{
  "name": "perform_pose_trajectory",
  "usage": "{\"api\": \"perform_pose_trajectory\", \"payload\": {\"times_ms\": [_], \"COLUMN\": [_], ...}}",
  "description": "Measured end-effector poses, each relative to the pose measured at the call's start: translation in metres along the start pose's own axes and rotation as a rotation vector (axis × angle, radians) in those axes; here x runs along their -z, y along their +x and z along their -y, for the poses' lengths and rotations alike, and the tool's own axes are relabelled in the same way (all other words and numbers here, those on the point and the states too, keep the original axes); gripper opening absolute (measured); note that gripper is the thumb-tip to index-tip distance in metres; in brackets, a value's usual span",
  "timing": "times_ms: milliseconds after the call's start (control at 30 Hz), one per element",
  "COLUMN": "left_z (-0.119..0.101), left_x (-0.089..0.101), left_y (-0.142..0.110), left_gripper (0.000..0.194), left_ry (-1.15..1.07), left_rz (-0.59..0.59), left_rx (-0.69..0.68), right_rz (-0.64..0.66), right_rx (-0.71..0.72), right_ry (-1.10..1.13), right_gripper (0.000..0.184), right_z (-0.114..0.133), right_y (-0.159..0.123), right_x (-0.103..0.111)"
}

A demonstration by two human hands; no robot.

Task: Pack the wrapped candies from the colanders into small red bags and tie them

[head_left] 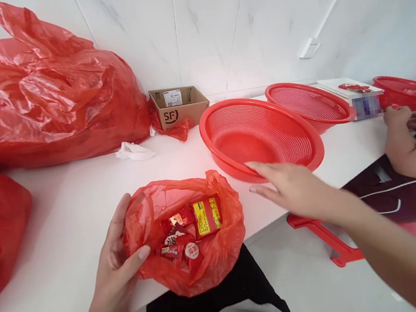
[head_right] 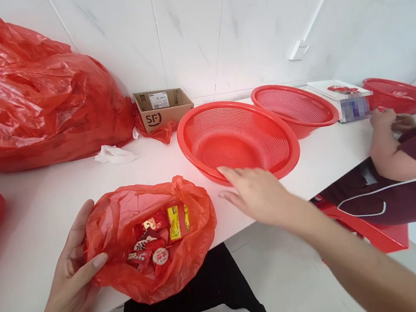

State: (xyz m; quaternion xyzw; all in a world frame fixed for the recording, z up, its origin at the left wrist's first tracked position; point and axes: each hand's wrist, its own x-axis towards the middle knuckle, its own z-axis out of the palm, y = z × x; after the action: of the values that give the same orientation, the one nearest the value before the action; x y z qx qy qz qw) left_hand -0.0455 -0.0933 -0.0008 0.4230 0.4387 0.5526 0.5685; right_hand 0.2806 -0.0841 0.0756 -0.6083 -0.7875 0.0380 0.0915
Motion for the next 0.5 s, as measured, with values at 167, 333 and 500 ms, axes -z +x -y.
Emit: {"api": "perform_pose_trajectory", "payload": {"times_ms": [167, 333, 500], "left_z": [0.002, -0.002, -0.003], "left_x": [-0.001, -0.008, -0.008], "left_y": [0.002, 0.002, 0.003], "left_gripper": [0.083, 0.084, 0.082], "left_ry": [0.030, 0.078, 0.068], "left_rz": [-0.069, -0.120, -0.103], "left_rx": [0.011, 0.037, 0.051], "right_rz": [-0.314, -0.343, -0.182], "right_rx": [0.077, 0.090, 0.021], "right_ry": [0.017, 0.092, 0.149], "right_gripper": [0.045, 0.040, 0.039], "right_z": [0.022, 0.039, 0.031], "right_y": [-0.052, -0.056, -0.046], "right_x": [-0.046, -0.054, -0.028]}}
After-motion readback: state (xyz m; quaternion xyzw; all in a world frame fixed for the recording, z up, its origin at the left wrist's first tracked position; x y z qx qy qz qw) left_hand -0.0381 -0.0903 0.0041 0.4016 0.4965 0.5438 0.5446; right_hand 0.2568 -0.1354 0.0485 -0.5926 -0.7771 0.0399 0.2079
